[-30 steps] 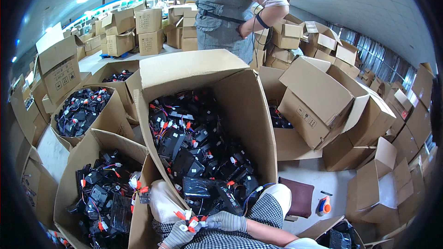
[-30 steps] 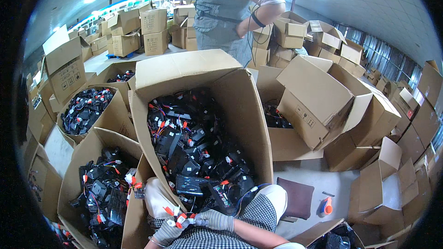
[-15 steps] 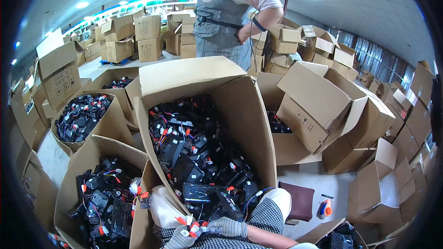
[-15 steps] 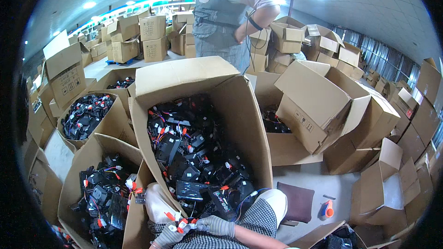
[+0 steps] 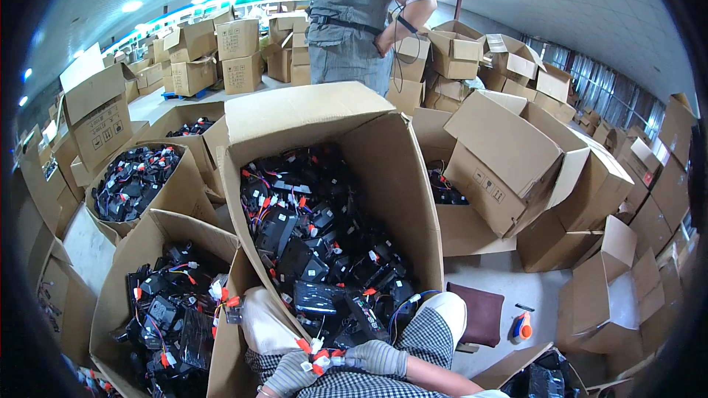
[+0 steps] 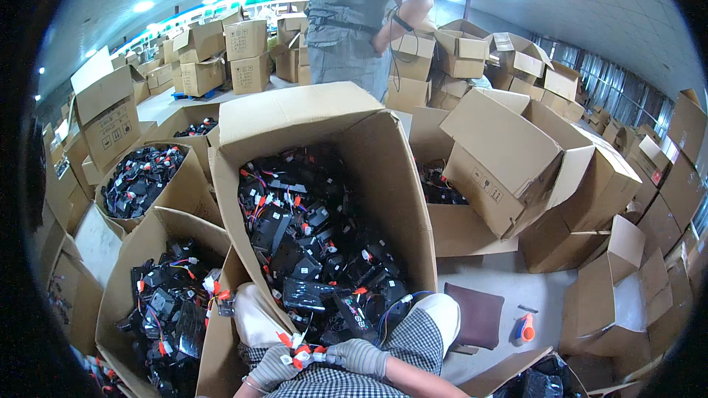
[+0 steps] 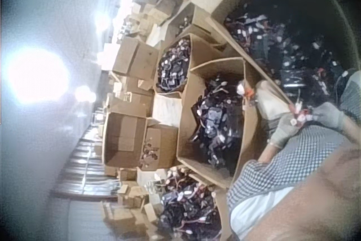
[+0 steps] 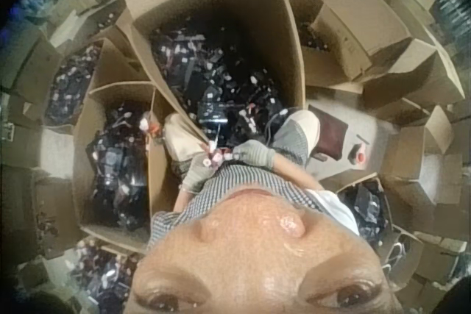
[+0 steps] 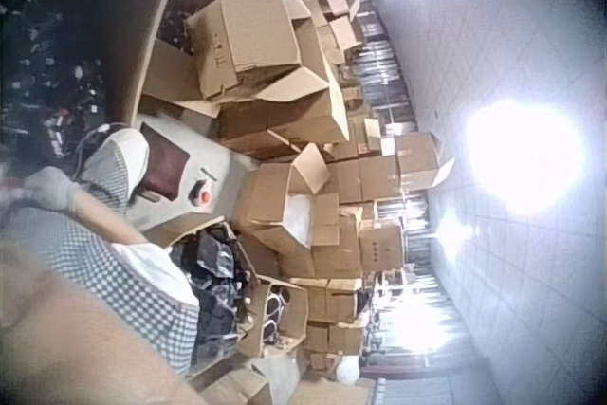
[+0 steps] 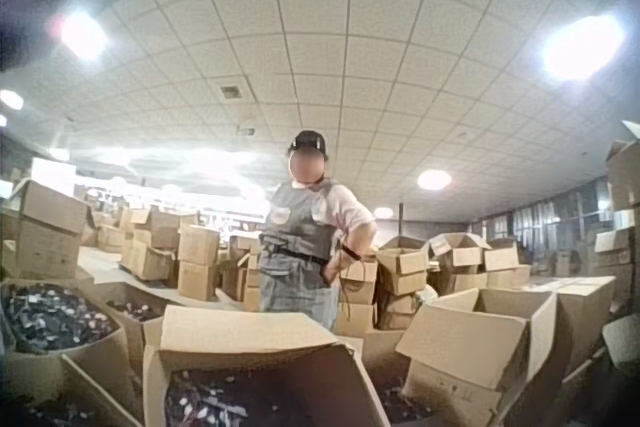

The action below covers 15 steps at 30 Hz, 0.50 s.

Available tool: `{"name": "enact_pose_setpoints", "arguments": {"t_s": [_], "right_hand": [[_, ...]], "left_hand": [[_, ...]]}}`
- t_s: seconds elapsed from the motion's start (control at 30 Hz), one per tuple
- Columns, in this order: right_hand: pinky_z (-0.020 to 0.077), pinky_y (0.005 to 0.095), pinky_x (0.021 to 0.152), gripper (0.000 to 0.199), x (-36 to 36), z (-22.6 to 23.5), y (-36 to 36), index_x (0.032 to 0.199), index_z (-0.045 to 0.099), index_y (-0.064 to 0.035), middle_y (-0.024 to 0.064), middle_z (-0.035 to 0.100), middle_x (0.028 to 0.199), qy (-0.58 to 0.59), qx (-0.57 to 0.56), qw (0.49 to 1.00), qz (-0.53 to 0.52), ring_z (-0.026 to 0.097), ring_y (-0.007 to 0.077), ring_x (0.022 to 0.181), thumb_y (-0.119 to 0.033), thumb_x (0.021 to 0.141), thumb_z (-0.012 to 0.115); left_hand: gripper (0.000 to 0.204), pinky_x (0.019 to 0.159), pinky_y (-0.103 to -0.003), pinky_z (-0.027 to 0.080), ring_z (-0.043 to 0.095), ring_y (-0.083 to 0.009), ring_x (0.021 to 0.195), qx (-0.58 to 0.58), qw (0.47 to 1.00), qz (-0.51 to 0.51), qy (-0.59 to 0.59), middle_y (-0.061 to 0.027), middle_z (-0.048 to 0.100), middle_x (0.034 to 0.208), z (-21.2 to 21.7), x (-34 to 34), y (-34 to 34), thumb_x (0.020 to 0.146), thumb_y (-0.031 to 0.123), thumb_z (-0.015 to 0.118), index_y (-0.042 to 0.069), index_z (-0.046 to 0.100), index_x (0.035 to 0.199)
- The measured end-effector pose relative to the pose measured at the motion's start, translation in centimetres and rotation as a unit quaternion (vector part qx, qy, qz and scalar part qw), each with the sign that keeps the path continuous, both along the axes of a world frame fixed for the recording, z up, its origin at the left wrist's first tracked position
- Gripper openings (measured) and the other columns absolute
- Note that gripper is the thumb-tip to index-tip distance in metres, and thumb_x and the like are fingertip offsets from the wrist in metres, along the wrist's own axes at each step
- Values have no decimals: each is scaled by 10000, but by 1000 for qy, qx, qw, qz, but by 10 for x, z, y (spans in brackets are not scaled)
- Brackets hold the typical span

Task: Sorting and untangling electronic cable assemblies from plastic housings in a warehouse environment.

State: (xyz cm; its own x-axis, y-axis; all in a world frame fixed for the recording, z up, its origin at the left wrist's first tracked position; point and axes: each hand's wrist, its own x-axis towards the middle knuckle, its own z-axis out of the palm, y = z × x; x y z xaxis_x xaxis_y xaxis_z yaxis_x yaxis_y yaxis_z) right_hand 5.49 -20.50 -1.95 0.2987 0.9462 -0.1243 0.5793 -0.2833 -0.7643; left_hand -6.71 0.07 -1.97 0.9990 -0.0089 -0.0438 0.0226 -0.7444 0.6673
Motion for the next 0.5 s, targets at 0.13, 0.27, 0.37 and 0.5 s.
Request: {"name": "enact_pose_setpoints", "arguments": {"t_s": [0.13, 0.27, 0.37, 0.5], "right_hand": [[478, 402, 711, 155, -4, 1, -5, 933, 612, -108, 137, 635, 839, -10, 4, 1000, 6, 620, 331, 792, -198, 885, 496], [478, 401, 695, 133, -11, 2, -22, 906, 611, -118, 133, 630, 818, -4, -9, 1000, -17, 619, 326, 774, -190, 883, 501], [490, 388, 694, 125, -6, -13, -40, 888, 593, -102, 115, 612, 797, -3, 66, 998, -22, 616, 315, 751, -175, 888, 491], [469, 313, 574, 171, 17, -10, -83, 878, 622, -82, 21, 588, 715, 230, 277, 926, -110, 595, 196, 669, -123, 926, 463]], "left_hand": [[216, 537, -428, 460, 595, -325, 605, -50, 990, -29, -131, -112, 601, 651, -17, -1, 0, 836, 314, 574, 101, 608, 850], [201, 555, -428, 462, 595, -325, 635, -8, 996, 4, -88, -113, 603, 673, 1, -11, -12, 803, 284, 605, 84, 609, 818], [105, 455, -389, 402, 561, -258, 502, -71, 975, -27, -209, -59, 564, 577, 1, 0, -22, 795, 145, 646, 101, 660, 889], [298, 705, -295, 434, 526, -158, 878, -130, 975, 60, -168, -48, 511, 919, -54, 28, -10, 806, 87, 617, 18, 499, 1071]]}}
